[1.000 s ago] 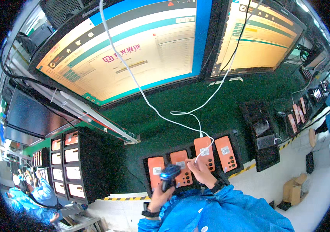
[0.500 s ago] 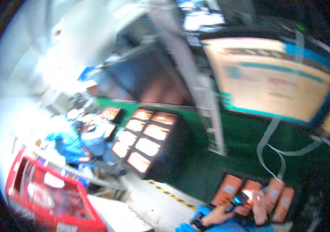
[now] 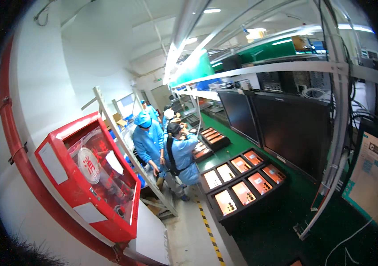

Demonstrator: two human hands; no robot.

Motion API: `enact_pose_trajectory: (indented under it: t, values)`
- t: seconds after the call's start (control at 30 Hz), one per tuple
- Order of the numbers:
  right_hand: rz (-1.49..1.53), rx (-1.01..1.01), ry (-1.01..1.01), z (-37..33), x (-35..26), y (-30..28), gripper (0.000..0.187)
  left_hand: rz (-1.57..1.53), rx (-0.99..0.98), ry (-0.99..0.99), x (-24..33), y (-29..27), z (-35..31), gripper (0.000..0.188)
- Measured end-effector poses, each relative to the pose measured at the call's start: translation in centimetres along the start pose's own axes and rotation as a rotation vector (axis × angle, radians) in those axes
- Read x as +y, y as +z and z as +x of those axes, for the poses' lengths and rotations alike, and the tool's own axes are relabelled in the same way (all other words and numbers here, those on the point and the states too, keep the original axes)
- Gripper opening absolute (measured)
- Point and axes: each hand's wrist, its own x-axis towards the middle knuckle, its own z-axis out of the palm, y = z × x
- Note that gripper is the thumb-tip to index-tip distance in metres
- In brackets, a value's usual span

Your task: Connecting cables to mobile devices and scanning them with a handheld barcode scanner at a production station.

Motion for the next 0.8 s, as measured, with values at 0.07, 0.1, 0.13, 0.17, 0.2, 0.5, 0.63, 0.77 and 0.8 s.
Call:
enact_pose_trajectory:
  t: [0.07,0.1,0.13,0.17,0.2,0.5,0.63,0.77,0.8]
  values:
    - [0.029,-0.004,0.032,-0.3,-0.2,-0.3,0.049,0.001,0.008,0.018,0.6,-0.1,-0.2,0.05]
    - [0.011,0.007,0.008,0.5,0.7,-0.8,0.05,-0.006,0.015,0.022,0.7,-0.1,-0.3,0.049]
    - [-0.004,0.026,-0.018,1.0,1.6,-1.6,0.052,-0.011,0.017,0.027,0.9,-0.1,-0.4,0.047]
    - [0.002,-0.002,-0.017,0.8,1.4,-1.3,0.051,-0.008,0.017,0.033,1.0,-0.1,-0.7,0.046]
    - [-0.025,0.008,-0.02,0.1,1.1,-1.4,0.049,-0.01,0.011,0.044,1.1,-0.2,-0.9,0.044]
    - [-0.126,-0.022,-0.065,-1.1,0.5,3.0,0.033,-0.055,0.1,0.228,-3.1,0.0,-1.2,0.037]
    - [-0.07,0.023,-0.08,-2.1,0.2,2.7,0.041,-0.184,0.021,0.157,-1.5,-0.9,0.1,0.046]
    - [-0.16,0.154,-0.217,-1.3,1.5,3.1,0.03,-0.17,-0.006,0.009,-0.5,-1.5,0.0,0.043]
    - [-0.172,0.152,-0.251,-1.0,2.4,2.2,0.03,-0.203,0.081,0.106,-1.0,-1.1,0.3,0.039]
